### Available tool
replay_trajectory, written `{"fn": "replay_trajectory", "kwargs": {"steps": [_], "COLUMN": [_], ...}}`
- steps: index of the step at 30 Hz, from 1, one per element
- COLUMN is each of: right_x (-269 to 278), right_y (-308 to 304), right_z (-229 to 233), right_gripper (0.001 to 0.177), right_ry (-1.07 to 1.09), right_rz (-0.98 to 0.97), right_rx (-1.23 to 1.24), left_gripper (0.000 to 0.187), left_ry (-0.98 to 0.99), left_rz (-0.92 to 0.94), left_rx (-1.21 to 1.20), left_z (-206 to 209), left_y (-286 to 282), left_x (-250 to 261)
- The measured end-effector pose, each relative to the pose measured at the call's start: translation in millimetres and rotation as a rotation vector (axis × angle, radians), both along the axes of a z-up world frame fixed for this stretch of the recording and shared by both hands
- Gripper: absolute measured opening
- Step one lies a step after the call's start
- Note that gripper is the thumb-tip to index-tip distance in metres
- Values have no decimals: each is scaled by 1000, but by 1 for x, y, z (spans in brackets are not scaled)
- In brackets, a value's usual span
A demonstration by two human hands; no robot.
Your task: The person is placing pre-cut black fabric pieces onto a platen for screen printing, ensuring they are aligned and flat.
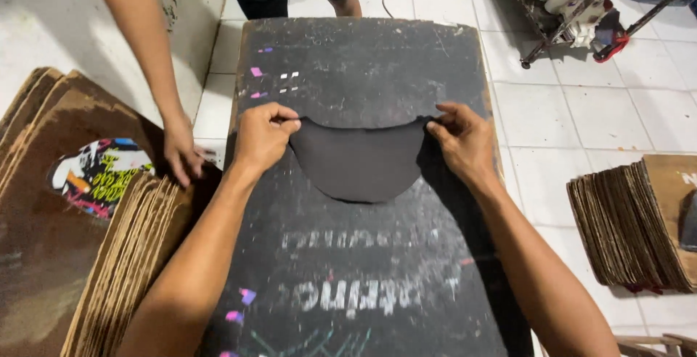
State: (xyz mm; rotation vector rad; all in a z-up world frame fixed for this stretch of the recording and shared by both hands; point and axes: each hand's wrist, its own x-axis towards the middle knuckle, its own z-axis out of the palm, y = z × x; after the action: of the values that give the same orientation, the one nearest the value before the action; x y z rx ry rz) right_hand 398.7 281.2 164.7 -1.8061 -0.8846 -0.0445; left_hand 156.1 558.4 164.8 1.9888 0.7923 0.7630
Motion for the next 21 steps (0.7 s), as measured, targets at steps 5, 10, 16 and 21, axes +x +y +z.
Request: {"fn": "replay_trajectory", "kwargs": {"steps": [5, 10, 16, 21], "right_x": [56, 113, 129, 144], "right_y": [50, 94, 125, 134], "right_z": [17, 17, 36, 27], "right_gripper": [33, 35, 29, 32], "right_ry": [-141, -211, -183, -330], "right_rz": [-46, -56, -68, -47], "right_rx": [-46, -47, -212, -180], "left_gripper": [17, 16, 10, 12], "left_ry": [-29, -3, 132, 123], "left_rz": [-17, 23, 120, 113], "left_rx": [136, 222, 181, 280], "left_z": [-8, 4, 18, 14], "left_y": [67, 101, 123, 134], "left_x": [75, 121, 146, 156]}}
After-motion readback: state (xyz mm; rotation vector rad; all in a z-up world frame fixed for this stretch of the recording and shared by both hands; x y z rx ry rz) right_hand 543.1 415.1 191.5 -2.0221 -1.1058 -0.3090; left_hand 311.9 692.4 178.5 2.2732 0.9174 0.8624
